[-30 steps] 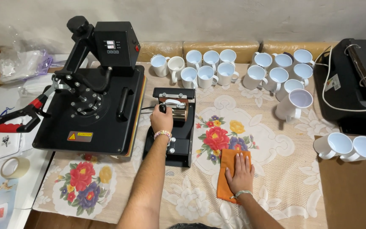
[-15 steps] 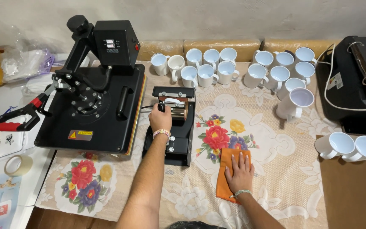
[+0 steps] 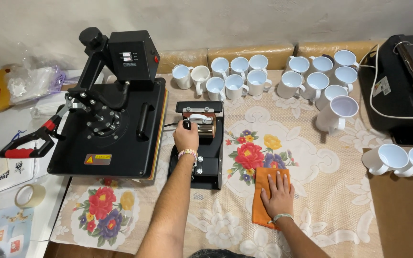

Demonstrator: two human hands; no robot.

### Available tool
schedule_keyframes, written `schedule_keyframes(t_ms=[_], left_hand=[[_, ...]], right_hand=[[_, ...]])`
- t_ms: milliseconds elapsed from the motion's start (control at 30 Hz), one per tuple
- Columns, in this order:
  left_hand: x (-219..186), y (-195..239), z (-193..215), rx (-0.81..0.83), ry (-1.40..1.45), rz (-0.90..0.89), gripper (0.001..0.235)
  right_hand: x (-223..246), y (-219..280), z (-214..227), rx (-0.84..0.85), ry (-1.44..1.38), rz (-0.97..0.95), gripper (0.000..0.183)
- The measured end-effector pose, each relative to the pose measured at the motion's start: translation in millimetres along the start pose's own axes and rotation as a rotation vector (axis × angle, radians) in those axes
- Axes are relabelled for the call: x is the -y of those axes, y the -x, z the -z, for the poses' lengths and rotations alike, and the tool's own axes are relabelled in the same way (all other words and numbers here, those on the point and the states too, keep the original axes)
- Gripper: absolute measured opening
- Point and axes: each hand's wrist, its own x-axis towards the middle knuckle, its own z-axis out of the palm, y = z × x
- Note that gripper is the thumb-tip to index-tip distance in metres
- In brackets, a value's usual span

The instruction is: Cleaning a mug heat press machine and a ceramic mug using a cloth at a workstation.

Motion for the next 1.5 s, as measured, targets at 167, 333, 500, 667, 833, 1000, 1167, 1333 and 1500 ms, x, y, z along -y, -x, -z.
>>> schedule_keyframes(t_ms=[167, 333, 500, 667, 833, 1000, 1167, 1333, 1500], left_hand=[[-4, 2, 3, 0.017, 0.007, 0.013, 0.023], [4, -5, -1, 0.03, 0.019, -0.022, 0.019], [5, -8, -2, 0.053, 0.022, 0.009, 0.048], [13, -14, -7, 0.061, 0.023, -0.023, 0.061], [8, -11, -3, 0.08, 0.044, -0.005, 0.056], [20, -21, -14, 0.066, 0.014, -0.052, 0.062], [19, -19, -12, 0.072, 0.023, -0.05, 0.063], [19, -19, -11, 0.072, 0.013, -0.068, 0.063], [16, -16, -9, 0.059, 0.008, -0.063, 0.061]], right_hand=[[4, 1, 6, 0.0, -0.066, -0.031, 0.078], [5, 0, 7, 0.018, -0.078, -0.055, 0.086], [4, 0, 5, 0.011, -0.089, -0.061, 0.086], [0, 0, -2, -0.016, -0.003, -0.026, 0.073], [-1, 0, -5, 0.019, 0.029, -0.033, 0.067], [0, 0, -4, 0.016, -0.003, -0.048, 0.066], [0, 0, -4, 0.007, -0.002, -0.045, 0.066], [-1, 0, -6, -0.014, 0.005, -0.035, 0.076], [0, 1, -3, -0.013, -0.029, -0.043, 0.083]])
